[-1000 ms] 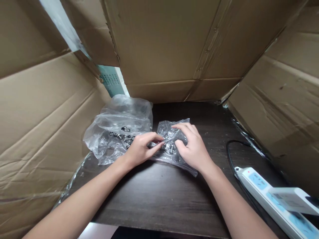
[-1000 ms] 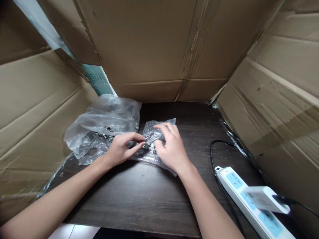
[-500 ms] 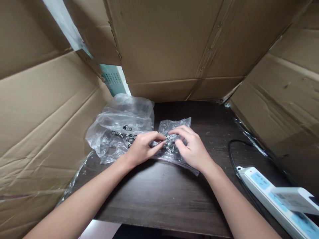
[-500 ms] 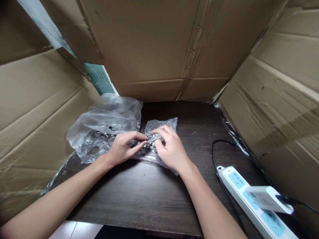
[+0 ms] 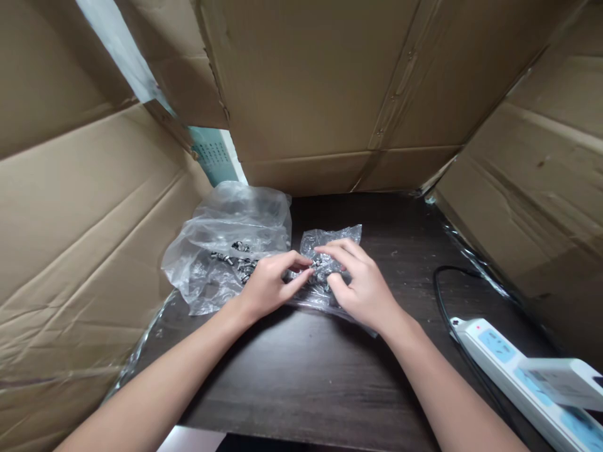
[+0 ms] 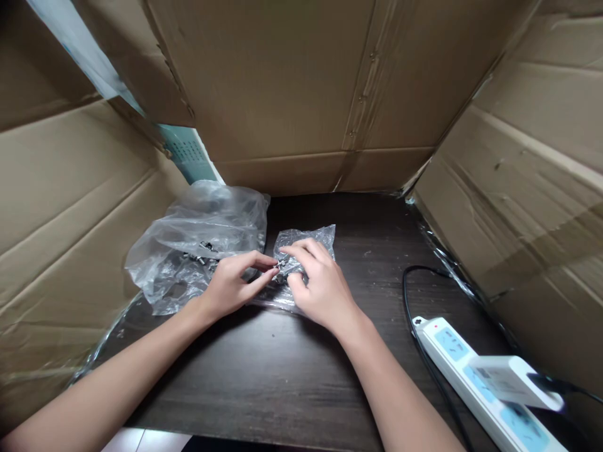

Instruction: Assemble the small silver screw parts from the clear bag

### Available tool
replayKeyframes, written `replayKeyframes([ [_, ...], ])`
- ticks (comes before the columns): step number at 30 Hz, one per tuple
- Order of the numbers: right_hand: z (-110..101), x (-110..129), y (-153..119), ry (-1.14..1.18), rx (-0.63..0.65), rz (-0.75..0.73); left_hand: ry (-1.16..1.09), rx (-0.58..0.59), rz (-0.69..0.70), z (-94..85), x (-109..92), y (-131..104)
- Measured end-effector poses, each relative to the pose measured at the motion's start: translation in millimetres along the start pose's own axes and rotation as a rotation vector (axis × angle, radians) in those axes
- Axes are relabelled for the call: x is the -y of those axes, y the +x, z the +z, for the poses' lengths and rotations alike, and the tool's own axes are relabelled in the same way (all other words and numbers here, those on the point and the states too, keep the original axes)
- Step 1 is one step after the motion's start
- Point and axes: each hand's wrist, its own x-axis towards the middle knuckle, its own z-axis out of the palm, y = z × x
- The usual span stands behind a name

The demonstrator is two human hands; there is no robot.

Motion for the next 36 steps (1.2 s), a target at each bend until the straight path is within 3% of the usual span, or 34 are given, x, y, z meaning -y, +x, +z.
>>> replayKeyframes([
  [7, -2.8, 0.7, 0.4, 0.001, -0.161, -0.049, 0.012, 0.003, -0.013, 1.8, 1.0, -0.7],
  [19, 4.1, -2.7, -2.3, -0.169, 0.174, 0.151, -0.005, -0.001, 0.06, 1.9, -3.4, -2.0],
  [24, 1.8, -3.6, -0.7, -0.093, 0.041, 0.15, 0.015, -0.021, 0.055, 0.9, -1.7, -0.3],
  [29, -5.7, 3.7, 1.4, 0.066, -0.083, -0.028, 0.032, -0.05, 0.041, -0.4, -2.4, 0.6],
  [32, -7.0, 6.7, 2.5, 0.114, -0.189, -0.059, 0.043, -0.076, 0.039, -1.2, -3.4, 1.1],
  [34, -4.8, 4.8, 2.1, 0.092, -0.172, -0.027, 0.036, -0.083, 0.047, -1.3, -3.8, 1.3],
  [36, -0.9, 0.3, 0.8, 0.0, -0.069, 0.031, 0.026, -0.083, 0.069, -1.2, -4.4, 1.3],
])
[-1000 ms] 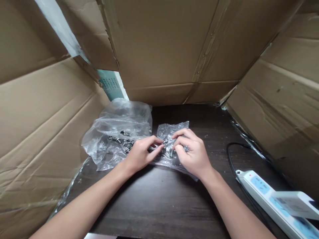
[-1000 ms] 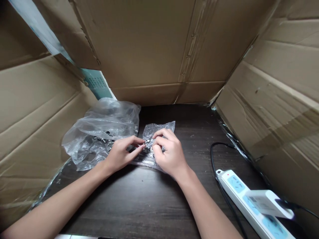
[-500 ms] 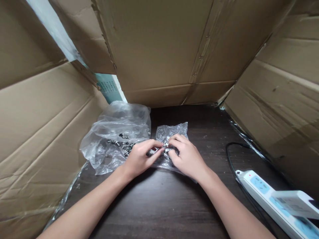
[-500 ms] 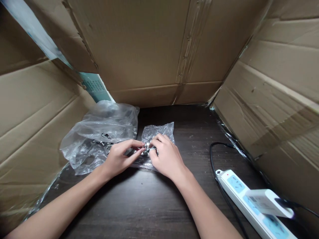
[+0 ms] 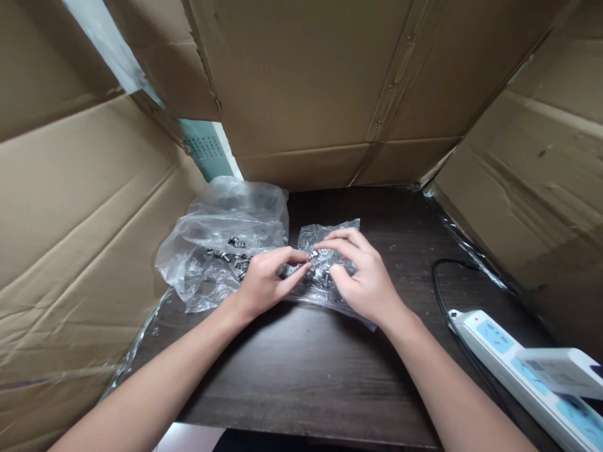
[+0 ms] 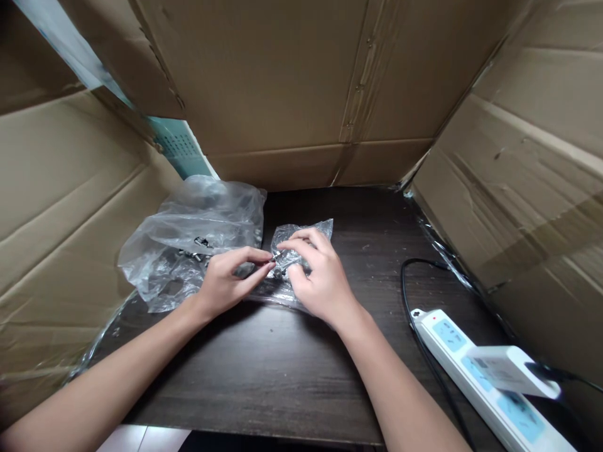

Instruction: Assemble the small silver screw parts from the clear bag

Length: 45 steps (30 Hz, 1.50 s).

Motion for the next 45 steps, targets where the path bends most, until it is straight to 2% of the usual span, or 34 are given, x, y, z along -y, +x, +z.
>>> replayKeyframes([
  [2, 3.0, -4.5, -1.7, -0.139, 0.13, 0.074, -0.012, 0.001, 0.019, 0.3, -0.9, 0.1],
  [4, 3.5, -6.2, -2.4, -0.203, 0.181, 0.125, -0.017, 0.005, 0.024, 0.4, -1.8, 0.3],
  [9, -1.8, -0.4, -0.2, -0.017, 0.055, 0.026, -0.009, 0.029, -0.005, 0.5, -1.7, -0.1],
  [11, -1.9, -0.9, -0.2, -0.067, 0.107, 0.018, -0.017, 0.047, -0.001, 0.8, -1.2, -0.5],
  [13, -0.5, -3.9, -0.8, -0.215, 0.181, 0.061, -0.026, 0.073, 0.004, 1.2, -1.0, -0.8],
  [15, 0.5, -6.5, -0.9, -0.281, 0.189, 0.105, -0.034, 0.096, 0.0, 1.5, -1.1, -0.8],
  [18, -0.3, -5.9, 0.3, -0.144, 0.149, 0.089, -0.042, 0.106, -0.017, 1.8, -0.7, -0.7],
  [21, -1.7, -2.0, 1.3, -0.046, 0.161, 0.061, -0.041, 0.101, -0.024, 2.2, 0.3, -0.9],
  [31, 4.9, 0.7, -3.0, -0.104, 0.264, 0.058, -0.008, 0.095, -0.042, 2.8, 1.3, 0.1],
  [38, 4.2, 2.8, -2.4, -0.105, 0.267, 0.05, 0.021, 0.099, -0.051, 3.1, 1.5, -1.0],
  [45, 2.4, 4.7, -2.4, -0.116, 0.286, 0.105, 0.019, 0.106, -0.024, 1.4, -1.1, -0.3],
])
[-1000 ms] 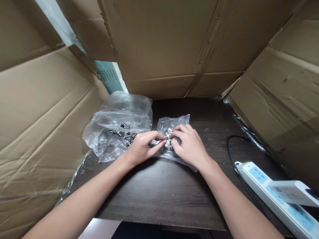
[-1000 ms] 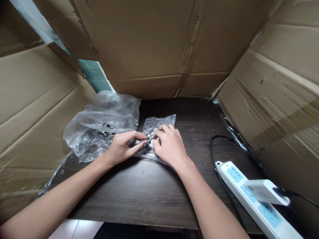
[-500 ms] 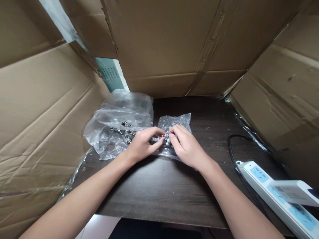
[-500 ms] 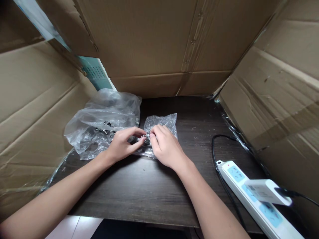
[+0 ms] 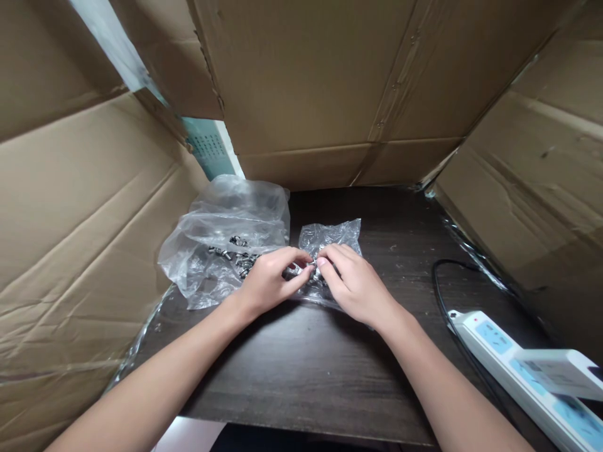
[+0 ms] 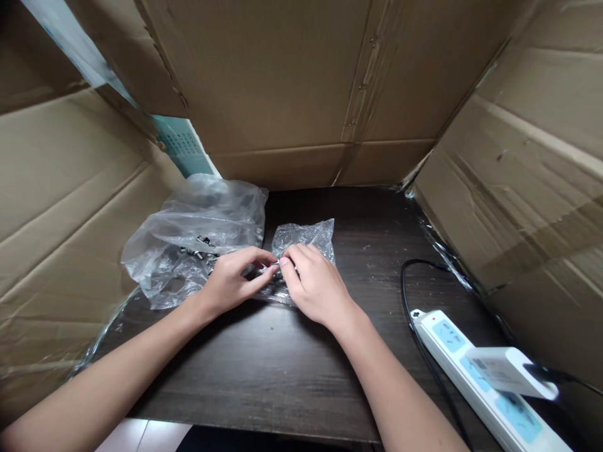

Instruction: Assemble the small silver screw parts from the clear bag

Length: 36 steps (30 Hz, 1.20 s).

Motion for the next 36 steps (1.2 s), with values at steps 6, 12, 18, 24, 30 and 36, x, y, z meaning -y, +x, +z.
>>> replayKeyframes([
  [6, -2.6, -1.1, -0.6, 0.076, 0.017, -0.004, 0.005, -0.004, 0.038, -1.0, -0.2, -0.1],
  [12, -5.0, -0.2, 0.2, 0.097, 0.003, -0.004, -0.038, -0.016, 0.046, -0.1, 0.1, -0.9],
  [18, -4.0, -0.2, 0.3, 0.113, -0.015, -0.001, -0.087, -0.007, 0.027, 1.6, -2.2, -2.0],
  [24, -1.2, 0.9, -0.4, 0.112, -0.005, -0.032, -0.071, -0.027, 0.031, 0.8, -2.0, -1.9],
  [30, 0.0, 0.3, -0.8, 0.105, 0.008, -0.026, -0.051, -0.021, 0.011, 0.4, -0.6, -2.1],
  [36, 0.8, 0.6, -1.5, 0.107, 0.025, -0.029, -0.088, 0.009, -0.015, 1.2, -0.4, -3.8],
])
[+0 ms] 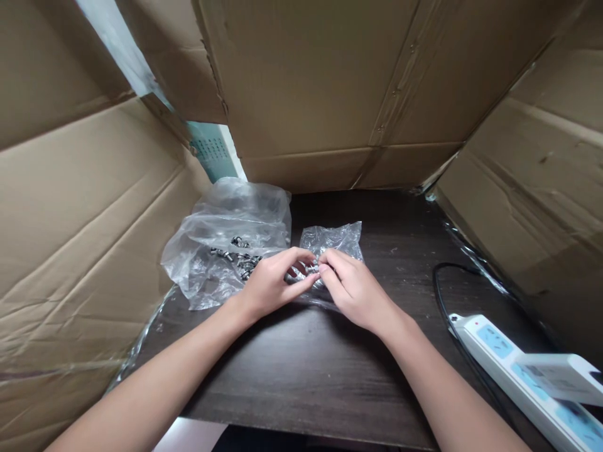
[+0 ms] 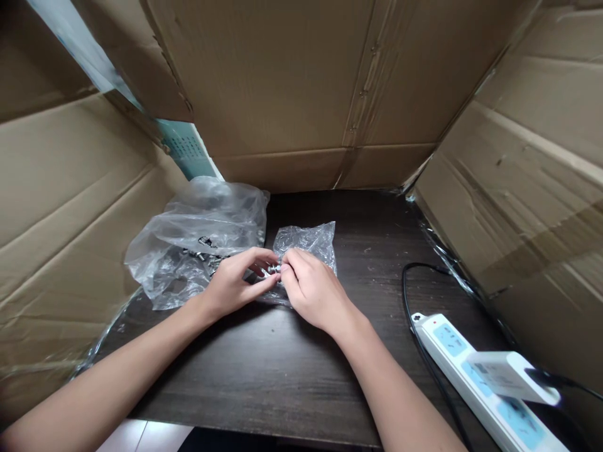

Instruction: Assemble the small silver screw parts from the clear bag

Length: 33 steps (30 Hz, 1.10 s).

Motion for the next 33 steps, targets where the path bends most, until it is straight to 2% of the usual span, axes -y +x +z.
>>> replayKeyframes([
  [4, 0.5, 0.0, 0.0, -0.009, 0.004, 0.005, 0.013, 0.024, 0.036, -0.7, -1.5, 1.3],
  [27, -6.1, -1.2, 1.1, 0.0, -0.065, 0.005, 0.014, -0.016, 0.021, -2.1, 1.0, 1.5],
  [33, -6.3, 1.3, 0.0, 0.006, -0.098, -0.091, 0.036, -0.028, 0.039, -1.0, 1.5, 0.9],
])
